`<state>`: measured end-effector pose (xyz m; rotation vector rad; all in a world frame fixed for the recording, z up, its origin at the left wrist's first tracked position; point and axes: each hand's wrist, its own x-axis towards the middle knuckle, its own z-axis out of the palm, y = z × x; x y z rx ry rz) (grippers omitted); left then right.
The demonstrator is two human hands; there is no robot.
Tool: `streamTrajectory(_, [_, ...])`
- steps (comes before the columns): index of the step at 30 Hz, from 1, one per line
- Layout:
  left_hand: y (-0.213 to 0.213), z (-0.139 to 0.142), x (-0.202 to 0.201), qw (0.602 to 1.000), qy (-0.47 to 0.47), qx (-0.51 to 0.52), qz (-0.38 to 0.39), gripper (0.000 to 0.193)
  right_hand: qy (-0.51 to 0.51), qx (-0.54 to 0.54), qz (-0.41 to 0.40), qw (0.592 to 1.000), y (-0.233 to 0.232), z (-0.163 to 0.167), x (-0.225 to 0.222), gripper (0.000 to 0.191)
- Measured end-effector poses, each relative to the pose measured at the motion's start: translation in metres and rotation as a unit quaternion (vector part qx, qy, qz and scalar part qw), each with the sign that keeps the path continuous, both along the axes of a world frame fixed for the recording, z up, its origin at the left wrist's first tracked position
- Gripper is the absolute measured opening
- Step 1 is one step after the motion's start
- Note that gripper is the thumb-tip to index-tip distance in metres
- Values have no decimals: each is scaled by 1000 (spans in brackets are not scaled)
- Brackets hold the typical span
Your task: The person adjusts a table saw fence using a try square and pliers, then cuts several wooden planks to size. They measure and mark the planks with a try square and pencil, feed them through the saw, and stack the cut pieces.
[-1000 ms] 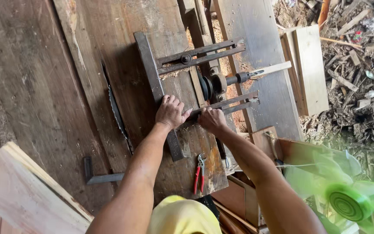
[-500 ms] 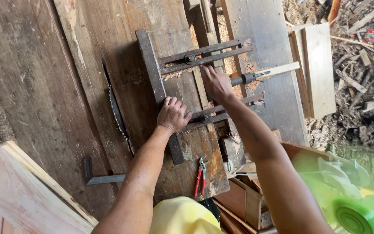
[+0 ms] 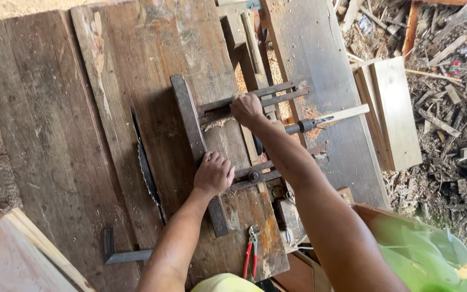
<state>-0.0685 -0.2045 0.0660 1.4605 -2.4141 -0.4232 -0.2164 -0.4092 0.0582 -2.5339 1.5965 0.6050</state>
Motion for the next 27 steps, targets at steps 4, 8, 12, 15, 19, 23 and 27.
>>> streamTrajectory(4, [0, -1, 0, 1000, -21, 19, -2, 25, 54, 54, 9, 997, -1, -5, 1, 40])
streamTrajectory(8, [0, -2, 1, 999, -27, 34, -8, 22, -16, -135, 123, 983, -7, -10, -13, 51])
streamTrajectory(12, [1, -3, 1, 1000, -15, 6, -4, 23, -95, -30, 45, 994, -2, -12, -17, 54])
streamTrajectory(15, [2, -3, 1, 1000, -18, 13, -5, 25, -135, 39, -136, 981, 8, -10, -3, 56])
streamTrajectory(19, [0, -2, 0, 999, -38, 20, -4, 22, -54, 34, -137, 989, 7, -2, 7, 61])
streamTrajectory(23, [0, -2, 2, 999, -32, 25, -9, 19, 16, -21, 86, 996, -10, 1, -5, 60])
streamTrajectory(27, [1, -1, 2, 1000, -14, 25, -7, 19, -67, -3, 32, 997, -9, -8, -9, 56])
